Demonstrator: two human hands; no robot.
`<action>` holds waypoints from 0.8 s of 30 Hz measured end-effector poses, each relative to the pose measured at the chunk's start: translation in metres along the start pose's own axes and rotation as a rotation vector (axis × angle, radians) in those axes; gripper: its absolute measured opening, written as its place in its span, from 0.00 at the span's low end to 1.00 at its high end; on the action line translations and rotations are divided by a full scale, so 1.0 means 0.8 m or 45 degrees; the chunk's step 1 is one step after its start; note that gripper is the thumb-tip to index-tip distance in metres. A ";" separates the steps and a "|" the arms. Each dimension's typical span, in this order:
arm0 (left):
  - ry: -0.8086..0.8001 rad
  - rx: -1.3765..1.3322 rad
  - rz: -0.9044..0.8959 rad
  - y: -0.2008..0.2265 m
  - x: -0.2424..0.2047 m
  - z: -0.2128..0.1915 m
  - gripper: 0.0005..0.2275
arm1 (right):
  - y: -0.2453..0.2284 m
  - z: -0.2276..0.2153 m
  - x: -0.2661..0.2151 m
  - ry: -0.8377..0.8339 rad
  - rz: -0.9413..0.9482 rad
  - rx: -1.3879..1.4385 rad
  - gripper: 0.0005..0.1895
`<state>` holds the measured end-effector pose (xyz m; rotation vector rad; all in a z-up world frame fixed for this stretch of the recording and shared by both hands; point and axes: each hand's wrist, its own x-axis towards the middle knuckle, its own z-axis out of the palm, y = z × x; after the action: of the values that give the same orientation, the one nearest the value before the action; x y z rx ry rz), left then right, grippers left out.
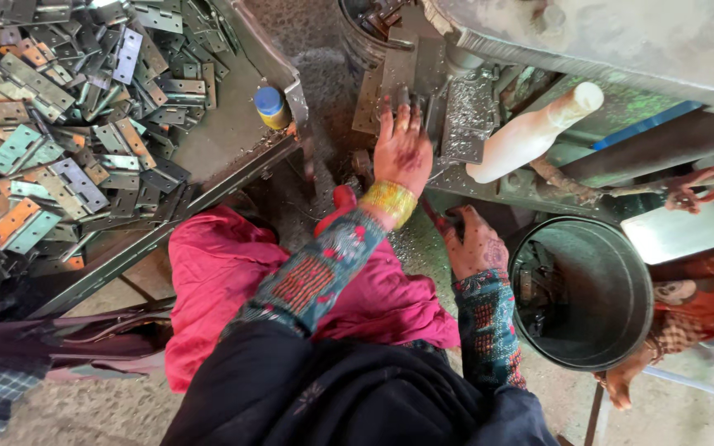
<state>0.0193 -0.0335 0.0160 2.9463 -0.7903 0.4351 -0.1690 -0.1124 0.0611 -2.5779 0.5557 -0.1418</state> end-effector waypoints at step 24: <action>0.083 0.180 0.163 0.007 0.012 -0.010 0.16 | 0.124 0.124 -0.008 -0.328 0.293 -0.048 0.26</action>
<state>0.0224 -0.0417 0.0260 3.0013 -0.9824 0.6169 -0.1908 -0.1442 -0.0740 -2.4928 0.7543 0.2773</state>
